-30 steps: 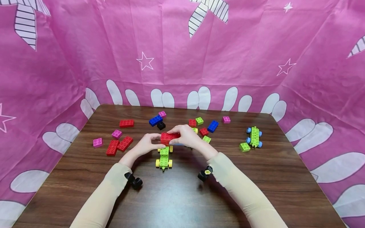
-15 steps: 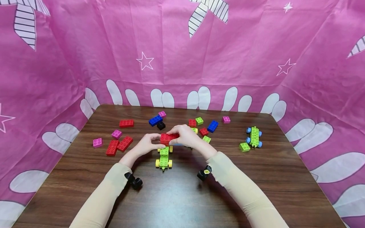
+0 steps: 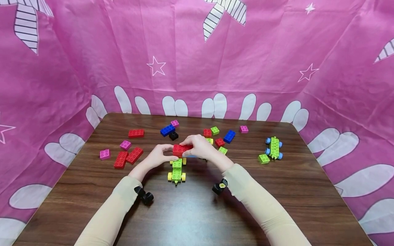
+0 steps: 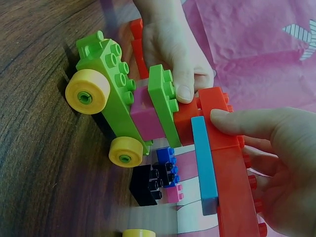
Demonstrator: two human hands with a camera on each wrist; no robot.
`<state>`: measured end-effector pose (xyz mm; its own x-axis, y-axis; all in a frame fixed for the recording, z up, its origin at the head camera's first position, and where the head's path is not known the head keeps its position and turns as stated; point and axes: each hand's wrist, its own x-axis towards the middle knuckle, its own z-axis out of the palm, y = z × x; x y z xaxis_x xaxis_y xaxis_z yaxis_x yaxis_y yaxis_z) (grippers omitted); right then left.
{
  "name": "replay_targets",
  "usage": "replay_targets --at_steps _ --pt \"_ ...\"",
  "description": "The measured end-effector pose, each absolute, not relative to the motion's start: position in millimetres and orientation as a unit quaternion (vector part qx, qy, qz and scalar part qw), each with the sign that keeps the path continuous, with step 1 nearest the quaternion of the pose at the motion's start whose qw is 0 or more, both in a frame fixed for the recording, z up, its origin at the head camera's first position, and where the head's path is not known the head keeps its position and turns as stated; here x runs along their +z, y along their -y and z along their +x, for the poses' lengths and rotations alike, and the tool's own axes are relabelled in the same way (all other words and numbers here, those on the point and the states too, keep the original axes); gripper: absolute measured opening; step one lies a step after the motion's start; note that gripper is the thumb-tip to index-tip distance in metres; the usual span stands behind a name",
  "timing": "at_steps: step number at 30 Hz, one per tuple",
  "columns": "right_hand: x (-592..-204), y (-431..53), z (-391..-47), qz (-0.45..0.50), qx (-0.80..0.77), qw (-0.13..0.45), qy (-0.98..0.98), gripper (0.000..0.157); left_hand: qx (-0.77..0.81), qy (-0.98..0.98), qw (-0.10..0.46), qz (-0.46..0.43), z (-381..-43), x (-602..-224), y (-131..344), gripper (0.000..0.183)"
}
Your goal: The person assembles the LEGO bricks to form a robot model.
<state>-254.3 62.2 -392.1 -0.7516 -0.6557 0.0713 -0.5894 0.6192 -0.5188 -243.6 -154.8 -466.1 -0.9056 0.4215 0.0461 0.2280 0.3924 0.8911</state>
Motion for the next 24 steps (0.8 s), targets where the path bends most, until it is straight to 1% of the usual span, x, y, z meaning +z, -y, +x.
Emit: replay_targets --at_steps 12,24 --pt "-390.9 -60.8 -251.9 -0.348 -0.256 0.049 -0.9 0.036 0.515 -0.829 0.082 0.2 -243.8 -467.6 156.0 0.045" --pt "-392.0 -58.7 -254.3 -0.342 -0.251 0.055 -0.904 0.036 0.514 -0.831 0.08 0.198 -244.1 -469.5 156.5 0.044"
